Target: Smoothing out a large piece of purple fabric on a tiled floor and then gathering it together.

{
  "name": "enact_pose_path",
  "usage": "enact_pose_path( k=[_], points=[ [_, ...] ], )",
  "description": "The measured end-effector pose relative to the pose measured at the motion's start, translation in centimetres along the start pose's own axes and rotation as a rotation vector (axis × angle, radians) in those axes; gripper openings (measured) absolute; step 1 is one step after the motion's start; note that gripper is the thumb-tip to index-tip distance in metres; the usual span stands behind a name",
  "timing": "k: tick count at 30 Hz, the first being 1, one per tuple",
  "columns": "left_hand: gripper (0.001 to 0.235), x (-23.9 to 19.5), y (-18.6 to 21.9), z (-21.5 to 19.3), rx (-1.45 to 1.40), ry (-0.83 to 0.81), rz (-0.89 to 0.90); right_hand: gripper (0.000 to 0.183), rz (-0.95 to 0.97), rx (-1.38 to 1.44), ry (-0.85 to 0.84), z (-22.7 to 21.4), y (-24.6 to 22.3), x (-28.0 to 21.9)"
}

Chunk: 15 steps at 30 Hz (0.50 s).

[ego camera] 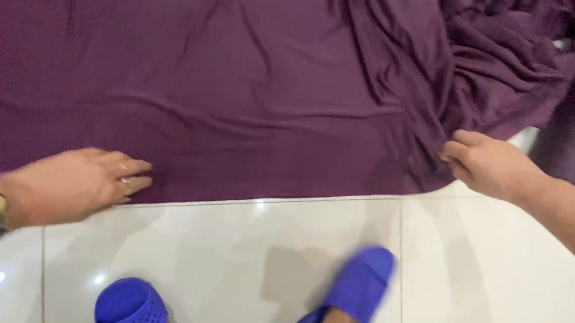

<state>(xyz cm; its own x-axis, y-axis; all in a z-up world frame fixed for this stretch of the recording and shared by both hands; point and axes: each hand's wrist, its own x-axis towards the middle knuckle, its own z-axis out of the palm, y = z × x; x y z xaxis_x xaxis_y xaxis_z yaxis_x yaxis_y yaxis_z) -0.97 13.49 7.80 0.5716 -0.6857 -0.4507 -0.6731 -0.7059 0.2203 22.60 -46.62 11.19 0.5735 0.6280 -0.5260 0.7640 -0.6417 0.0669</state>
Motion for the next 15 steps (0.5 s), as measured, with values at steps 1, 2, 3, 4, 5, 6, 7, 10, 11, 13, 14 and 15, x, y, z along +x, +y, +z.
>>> enact_pose_path(
  k=[1,2,3,4,5,6,7,10,11,13,14,15],
  points=[
    [0.048,1.6,1.0,0.4,0.009,0.008,0.012,0.016,0.017,-0.003,0.001,-0.1,-1.2,0.3],
    [0.04,3.2,1.9,0.8,0.013,0.06,-0.032,0.016,0.021,-0.079,0.015,-0.3,-2.3,0.6],
    [0.035,4.5,2.7,1.2,0.015,0.108,-0.08,0.018,0.018,-0.152,0.03,-0.5,-3.6,1.4],
    [0.035,5.8,3.4,1.4,0.021,0.112,-0.073,0.018,0.028,-0.153,0.032,-0.1,-5.1,1.3],
    [0.034,6.7,4.1,1.8,-0.057,0.21,-0.103,0.018,0.02,-0.052,0.022,0.4,-6.6,2.2],
    [0.033,7.7,4.7,2.3,-0.135,0.31,-0.133,0.019,0.011,0.05,0.012,1.0,-8.1,3.1],
    [0.033,8.4,4.8,2.4,-0.136,0.302,-0.138,0.019,0.003,0.055,0.013,0.4,-10.1,4.4],
    [0.027,11.1,5.3,2.2,-0.232,0.359,-0.198,0.018,0.074,0.593,0.002,-0.4,-15.5,6.7],
    [0.025,11.8,5.1,1.3,-0.28,0.343,-0.222,0.019,0.121,0.904,-0.035,-0.7,-16.8,7.8],
    [0.023,13.0,4.7,0.0,-0.326,0.318,-0.247,0.022,0.165,1.224,-0.074,-1.9,-19.3,9.8],
    [0.024,13.6,4.4,-0.5,-0.352,0.301,-0.239,0.024,0.141,1.259,-0.086,-2.7,-20.5,10.7],
    [0.024,14.5,4.3,-1.1,-0.38,0.29,-0.227,0.026,0.121,1.29,-0.096,-3.5,-21.2,11.3]
  ],
)
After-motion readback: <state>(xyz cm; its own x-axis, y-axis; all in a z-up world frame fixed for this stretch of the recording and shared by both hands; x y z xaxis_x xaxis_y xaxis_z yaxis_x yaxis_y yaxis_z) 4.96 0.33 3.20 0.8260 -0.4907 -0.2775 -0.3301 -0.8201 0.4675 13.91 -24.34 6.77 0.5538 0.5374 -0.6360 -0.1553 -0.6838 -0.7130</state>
